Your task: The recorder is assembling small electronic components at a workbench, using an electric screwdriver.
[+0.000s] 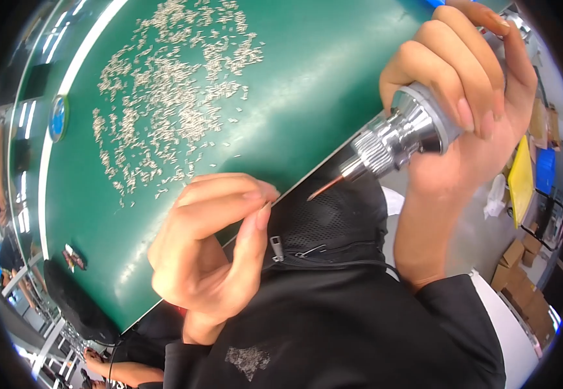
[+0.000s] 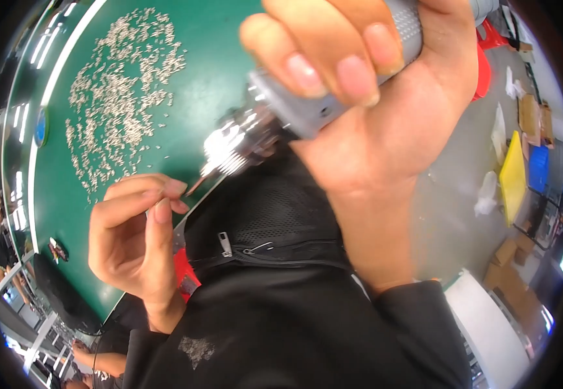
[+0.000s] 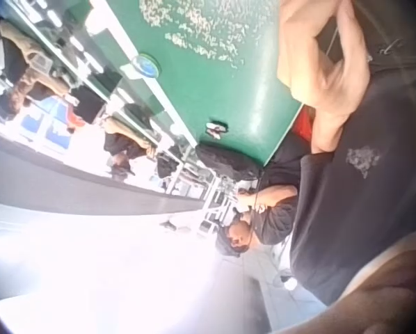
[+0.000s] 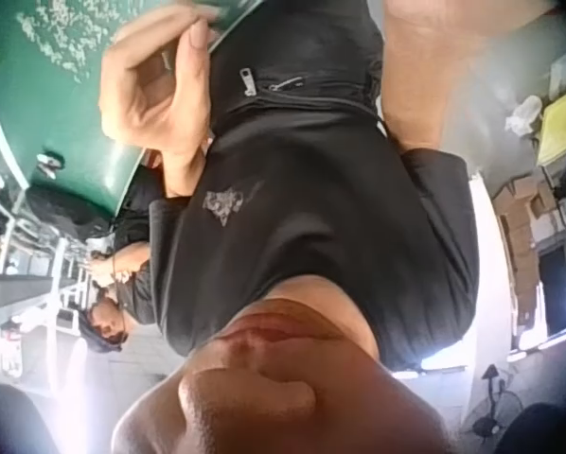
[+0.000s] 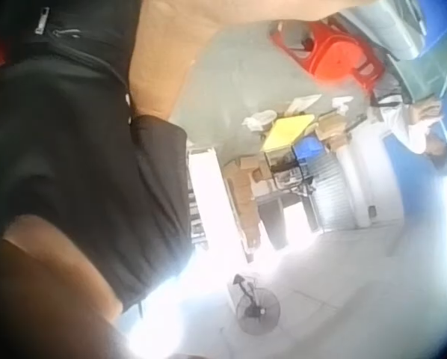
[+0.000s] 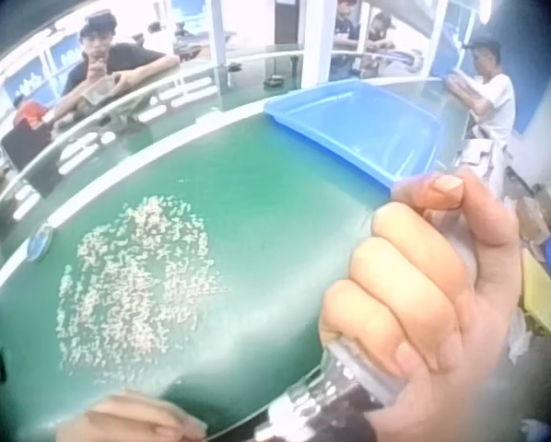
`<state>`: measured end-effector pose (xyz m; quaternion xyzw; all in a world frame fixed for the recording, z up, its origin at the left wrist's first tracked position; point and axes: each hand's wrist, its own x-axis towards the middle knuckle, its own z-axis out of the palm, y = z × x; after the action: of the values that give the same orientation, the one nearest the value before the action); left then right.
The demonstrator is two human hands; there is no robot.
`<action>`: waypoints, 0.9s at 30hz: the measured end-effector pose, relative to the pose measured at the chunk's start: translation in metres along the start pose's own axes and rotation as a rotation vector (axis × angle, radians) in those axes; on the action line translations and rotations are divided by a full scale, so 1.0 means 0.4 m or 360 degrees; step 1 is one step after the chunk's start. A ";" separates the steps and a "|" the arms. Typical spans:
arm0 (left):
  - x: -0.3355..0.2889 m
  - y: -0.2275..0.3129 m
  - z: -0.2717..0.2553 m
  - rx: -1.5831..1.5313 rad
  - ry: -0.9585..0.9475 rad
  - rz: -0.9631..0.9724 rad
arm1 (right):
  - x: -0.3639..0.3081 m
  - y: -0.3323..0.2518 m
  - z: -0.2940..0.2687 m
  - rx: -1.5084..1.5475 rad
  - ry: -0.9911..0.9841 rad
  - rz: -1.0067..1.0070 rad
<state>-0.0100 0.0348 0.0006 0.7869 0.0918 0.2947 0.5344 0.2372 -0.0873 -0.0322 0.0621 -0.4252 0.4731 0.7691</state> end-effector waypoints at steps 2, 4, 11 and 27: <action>-0.002 0.019 0.020 -0.0281 0.0061 -0.0173 | -0.003 0.018 0.043 -0.0016 0.0081 -0.0001; -0.010 0.017 0.022 -0.0909 0.0116 -0.0405 | -0.001 0.040 0.073 -0.0030 0.0151 -0.0021; -0.005 0.028 0.048 -0.0911 0.0045 -0.0540 | 0.015 0.080 0.137 -0.0071 0.0388 -0.0113; -0.009 0.014 0.033 -0.1229 -0.0088 -0.0610 | 0.060 0.102 0.192 -0.0165 0.0915 -0.0317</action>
<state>-0.0066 0.0205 0.0008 0.5055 0.1048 0.1817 0.8370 0.1644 -0.0871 0.0207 -0.0723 -0.2054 0.3714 0.9026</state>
